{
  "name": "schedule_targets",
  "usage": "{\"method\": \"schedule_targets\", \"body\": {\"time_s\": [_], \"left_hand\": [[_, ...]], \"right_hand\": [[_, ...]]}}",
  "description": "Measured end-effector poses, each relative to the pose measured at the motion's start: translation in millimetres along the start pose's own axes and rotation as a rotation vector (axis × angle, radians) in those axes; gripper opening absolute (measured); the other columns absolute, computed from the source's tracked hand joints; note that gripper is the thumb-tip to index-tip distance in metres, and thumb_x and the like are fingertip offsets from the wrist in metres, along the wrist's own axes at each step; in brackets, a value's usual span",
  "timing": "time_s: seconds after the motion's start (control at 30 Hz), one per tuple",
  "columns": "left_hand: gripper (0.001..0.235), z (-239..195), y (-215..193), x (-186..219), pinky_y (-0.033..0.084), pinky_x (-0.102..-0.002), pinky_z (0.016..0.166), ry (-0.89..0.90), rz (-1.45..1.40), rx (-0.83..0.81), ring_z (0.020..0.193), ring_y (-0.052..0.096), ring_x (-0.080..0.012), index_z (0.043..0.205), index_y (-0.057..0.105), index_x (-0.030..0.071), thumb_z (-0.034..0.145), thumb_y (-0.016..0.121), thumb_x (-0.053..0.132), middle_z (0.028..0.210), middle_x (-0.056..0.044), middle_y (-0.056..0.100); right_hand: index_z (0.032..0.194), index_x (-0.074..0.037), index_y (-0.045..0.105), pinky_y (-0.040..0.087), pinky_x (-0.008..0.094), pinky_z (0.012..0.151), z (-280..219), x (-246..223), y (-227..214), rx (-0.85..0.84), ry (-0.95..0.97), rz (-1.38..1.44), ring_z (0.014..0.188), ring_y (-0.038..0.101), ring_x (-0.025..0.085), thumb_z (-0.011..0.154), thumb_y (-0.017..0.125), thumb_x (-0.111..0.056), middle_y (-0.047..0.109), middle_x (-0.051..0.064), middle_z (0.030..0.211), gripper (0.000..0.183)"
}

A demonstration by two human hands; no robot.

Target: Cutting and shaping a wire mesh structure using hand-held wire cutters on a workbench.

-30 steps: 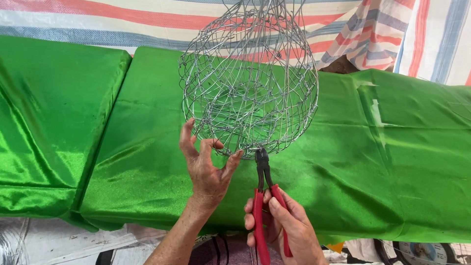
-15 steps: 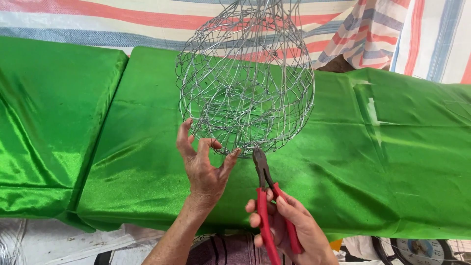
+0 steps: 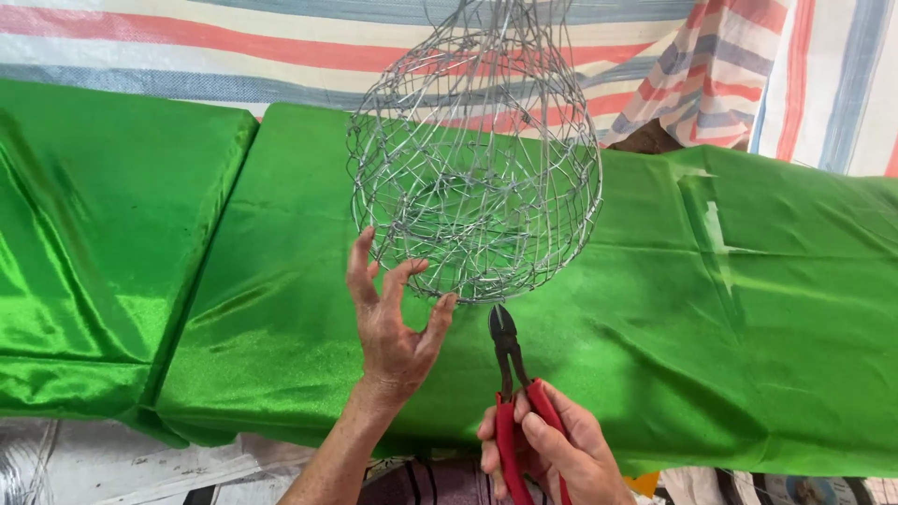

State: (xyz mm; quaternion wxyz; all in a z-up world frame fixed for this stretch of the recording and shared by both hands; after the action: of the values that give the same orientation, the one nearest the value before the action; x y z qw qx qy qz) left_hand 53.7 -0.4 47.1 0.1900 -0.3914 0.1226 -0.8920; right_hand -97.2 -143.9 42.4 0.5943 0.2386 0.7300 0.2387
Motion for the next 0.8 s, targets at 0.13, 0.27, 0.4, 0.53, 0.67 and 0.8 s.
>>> {"method": "schedule_targets", "body": {"time_s": [0.13, 0.27, 0.4, 0.53, 0.67, 0.8], "left_hand": [[0.036, 0, 0, -2, 0.038, -0.065, 0.123, -0.019, 0.005, 0.003, 0.160, 0.023, -0.0381, 0.117, 0.066, 0.011, 0.096, 0.070, 0.040, 0.171, -0.017, 0.015], [0.035, 1, -1, -3, 0.040, -0.065, 0.121, -0.007, -0.015, 0.007, 0.159, 0.025, -0.0392, 0.116, 0.067, 0.011, 0.097, 0.069, 0.041, 0.171, -0.019, 0.017], [0.033, 2, -2, -5, 0.040, -0.064, 0.121, -0.005, -0.012, 0.014, 0.158, 0.027, -0.0390, 0.113, 0.068, 0.012, 0.099, 0.067, 0.041, 0.170, -0.019, 0.019], [0.037, 5, -5, -2, 0.043, -0.065, 0.117, -0.002, -0.030, 0.032, 0.156, 0.029, -0.0397, 0.106, 0.066, 0.011, 0.099, 0.065, 0.047, 0.168, -0.021, 0.022], [0.041, 7, -5, -6, 0.035, -0.065, 0.123, -0.016, 0.004, 0.017, 0.156, 0.029, -0.0405, 0.093, 0.062, 0.011, 0.098, 0.062, 0.052, 0.167, -0.021, 0.025], [0.041, 6, -2, -7, 0.024, -0.066, 0.128, -0.003, 0.048, -0.012, 0.157, 0.029, -0.0404, 0.091, 0.062, 0.013, 0.098, 0.061, 0.053, 0.168, -0.021, 0.024]], "right_hand": [[0.105, 0.002, 0.051, 0.065, 0.053, 0.066, 6, 3, 1, -0.039, -0.012, 0.071, 0.088, 0.073, 0.046, 0.101, 0.051, -0.011, 0.063, 0.040, 0.109, 0.013], [0.110, 0.002, 0.053, 0.066, 0.059, 0.083, 13, -4, 15, -0.084, -0.001, 0.037, 0.102, 0.074, 0.047, 0.102, 0.050, -0.012, 0.065, 0.038, 0.117, 0.016], [0.114, 0.002, 0.054, 0.066, 0.058, 0.082, 19, -8, 25, -0.096, -0.017, 0.033, 0.101, 0.073, 0.045, 0.103, 0.051, -0.013, 0.065, 0.038, 0.117, 0.019], [0.112, 0.000, 0.057, 0.067, 0.058, 0.077, 27, -9, 20, -0.012, -0.019, -0.001, 0.099, 0.075, 0.044, 0.101, 0.054, -0.017, 0.069, 0.036, 0.116, 0.021], [0.112, 0.001, 0.055, 0.067, 0.059, 0.074, 32, -18, 19, -0.025, 0.030, 0.062, 0.095, 0.074, 0.045, 0.102, 0.052, -0.015, 0.067, 0.038, 0.114, 0.020], [0.107, -0.002, 0.053, 0.066, 0.054, 0.066, 23, -24, 19, -0.033, 0.113, 0.071, 0.088, 0.074, 0.042, 0.101, 0.052, -0.018, 0.066, 0.038, 0.109, 0.017]]}}
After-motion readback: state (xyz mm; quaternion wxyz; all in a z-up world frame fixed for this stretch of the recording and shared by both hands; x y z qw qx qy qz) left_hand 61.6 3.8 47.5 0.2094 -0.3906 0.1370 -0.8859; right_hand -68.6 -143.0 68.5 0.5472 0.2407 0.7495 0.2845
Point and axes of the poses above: each hand's wrist, its own z-axis towards the middle knuckle, its own y-axis out of the palm, x = y × z, the point moved 7 cm from there along z, towards the middle knuckle
